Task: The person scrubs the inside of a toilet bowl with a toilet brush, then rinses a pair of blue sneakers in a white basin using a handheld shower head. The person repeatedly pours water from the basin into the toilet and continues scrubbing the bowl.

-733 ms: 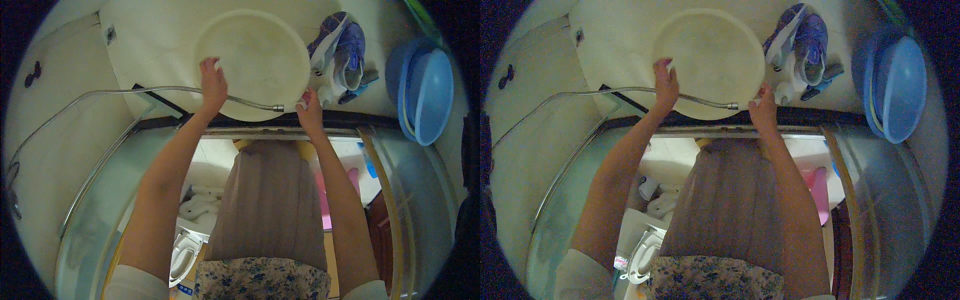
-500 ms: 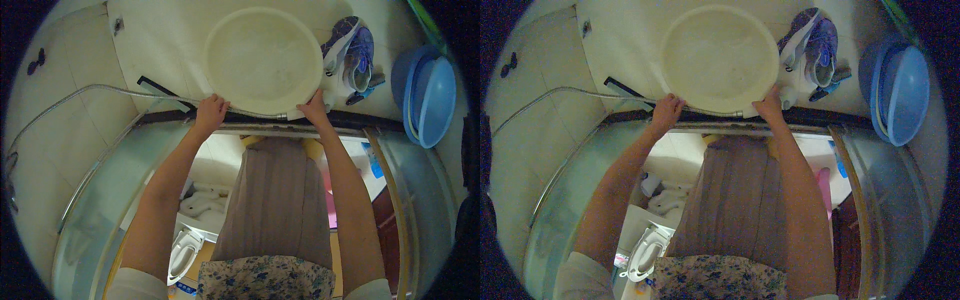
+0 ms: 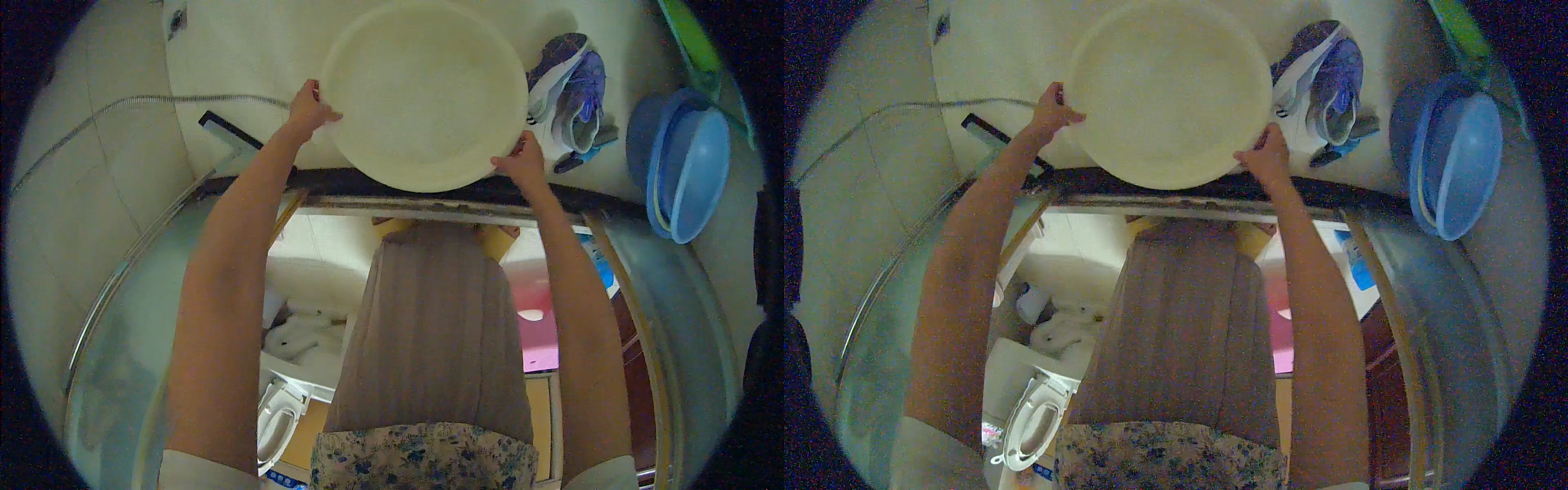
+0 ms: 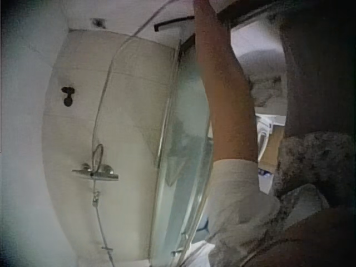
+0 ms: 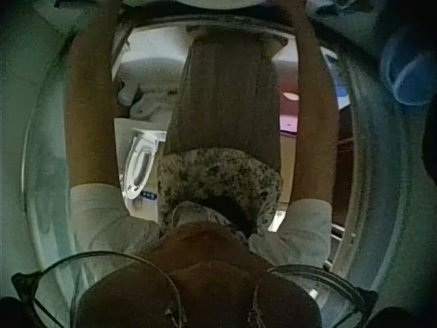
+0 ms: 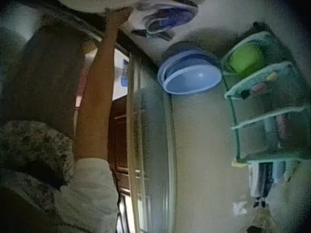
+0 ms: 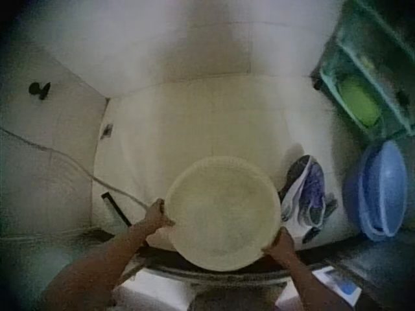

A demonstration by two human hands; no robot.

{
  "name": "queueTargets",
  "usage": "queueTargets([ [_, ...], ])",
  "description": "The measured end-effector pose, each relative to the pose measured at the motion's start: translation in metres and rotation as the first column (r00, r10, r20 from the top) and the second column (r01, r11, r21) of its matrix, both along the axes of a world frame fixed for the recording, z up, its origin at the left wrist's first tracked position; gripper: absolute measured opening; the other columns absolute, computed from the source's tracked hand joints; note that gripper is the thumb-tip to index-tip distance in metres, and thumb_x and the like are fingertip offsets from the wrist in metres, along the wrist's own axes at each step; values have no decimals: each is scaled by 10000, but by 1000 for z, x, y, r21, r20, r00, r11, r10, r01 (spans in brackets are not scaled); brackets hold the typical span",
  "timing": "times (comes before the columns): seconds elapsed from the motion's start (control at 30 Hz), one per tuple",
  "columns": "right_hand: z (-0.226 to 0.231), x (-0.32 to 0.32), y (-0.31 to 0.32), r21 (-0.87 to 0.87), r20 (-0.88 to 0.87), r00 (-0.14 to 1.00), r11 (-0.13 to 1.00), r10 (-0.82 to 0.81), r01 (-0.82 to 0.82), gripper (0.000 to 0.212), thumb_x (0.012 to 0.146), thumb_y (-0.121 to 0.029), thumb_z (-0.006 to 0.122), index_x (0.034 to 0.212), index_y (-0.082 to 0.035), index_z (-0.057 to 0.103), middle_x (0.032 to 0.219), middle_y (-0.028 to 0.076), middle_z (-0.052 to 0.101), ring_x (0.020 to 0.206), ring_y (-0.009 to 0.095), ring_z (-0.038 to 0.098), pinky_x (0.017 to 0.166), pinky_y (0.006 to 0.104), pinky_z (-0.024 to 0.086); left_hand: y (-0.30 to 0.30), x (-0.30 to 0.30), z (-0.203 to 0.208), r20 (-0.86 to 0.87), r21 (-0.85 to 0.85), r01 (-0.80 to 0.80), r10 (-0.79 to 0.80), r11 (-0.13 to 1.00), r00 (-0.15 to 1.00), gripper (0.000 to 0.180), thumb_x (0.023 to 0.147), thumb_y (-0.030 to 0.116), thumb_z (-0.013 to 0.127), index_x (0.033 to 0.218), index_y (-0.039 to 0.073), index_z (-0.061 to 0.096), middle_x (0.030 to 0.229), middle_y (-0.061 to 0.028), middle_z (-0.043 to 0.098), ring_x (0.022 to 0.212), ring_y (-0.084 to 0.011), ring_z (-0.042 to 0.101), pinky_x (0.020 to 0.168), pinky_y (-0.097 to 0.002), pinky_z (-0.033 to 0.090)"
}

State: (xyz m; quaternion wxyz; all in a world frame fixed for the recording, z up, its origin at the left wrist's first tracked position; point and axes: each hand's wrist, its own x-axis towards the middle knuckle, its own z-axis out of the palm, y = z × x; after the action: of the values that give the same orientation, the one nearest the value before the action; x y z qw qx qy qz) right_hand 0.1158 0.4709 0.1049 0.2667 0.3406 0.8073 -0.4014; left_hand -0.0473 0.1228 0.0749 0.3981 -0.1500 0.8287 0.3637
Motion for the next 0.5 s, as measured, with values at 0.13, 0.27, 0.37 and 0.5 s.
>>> queueTargets([
  [0.13, 15, -8, 1, -159, 32, 986, 974, -161, 164, 553, 511, -83, 768, 968, -15, 464, 823, 99, 583, 760, 203, 582, 695, 319, 479, -18, 9, -3, 3, 60, -80, 80, 995, 997, 501, 507, 37, 763, 926, 39, 490, 789, -58, 548, 711, -150, 525, 578, -289, 457],
  [0.27, 44, -10, 9, -65, -80, 993, 995, -85, 80, 551, 514, -52, 753, 980, -7, 462, 850, 108, 588, 777, 214, 590, 716, 320, 486, -10, 4, 25, -58, -34, -13, 11, 999, 998, 479, 516, 36, 761, 912, 27, 491, 780, -58, 553, 712, -158, 526, 620, -296, 458],
  [0.37, 80, -9, 15, -49, -121, 992, 998, -43, 37, 556, 512, -30, 742, 989, -6, 457, 875, 114, 591, 802, 216, 592, 732, 319, 486, -9, 16, 59, -166, 46, -38, 45, 998, 985, 476, 527, 26, 752, 926, 23, 492, 814, -67, 566, 733, -175, 535, 674, -300, 455],
  [0.5, 142, -2, 12, -133, -247, 966, 990, -74, 42, 529, 518, -5, 732, 975, -5, 465, 878, 118, 595, 797, 213, 596, 718, 313, 486, -14, 43, 118, -222, 133, -139, 167, 981, 961, 511, 513, 10, 754, 951, 23, 492, 870, -79, 579, 774, -192, 545, 725, -301, 448],
])
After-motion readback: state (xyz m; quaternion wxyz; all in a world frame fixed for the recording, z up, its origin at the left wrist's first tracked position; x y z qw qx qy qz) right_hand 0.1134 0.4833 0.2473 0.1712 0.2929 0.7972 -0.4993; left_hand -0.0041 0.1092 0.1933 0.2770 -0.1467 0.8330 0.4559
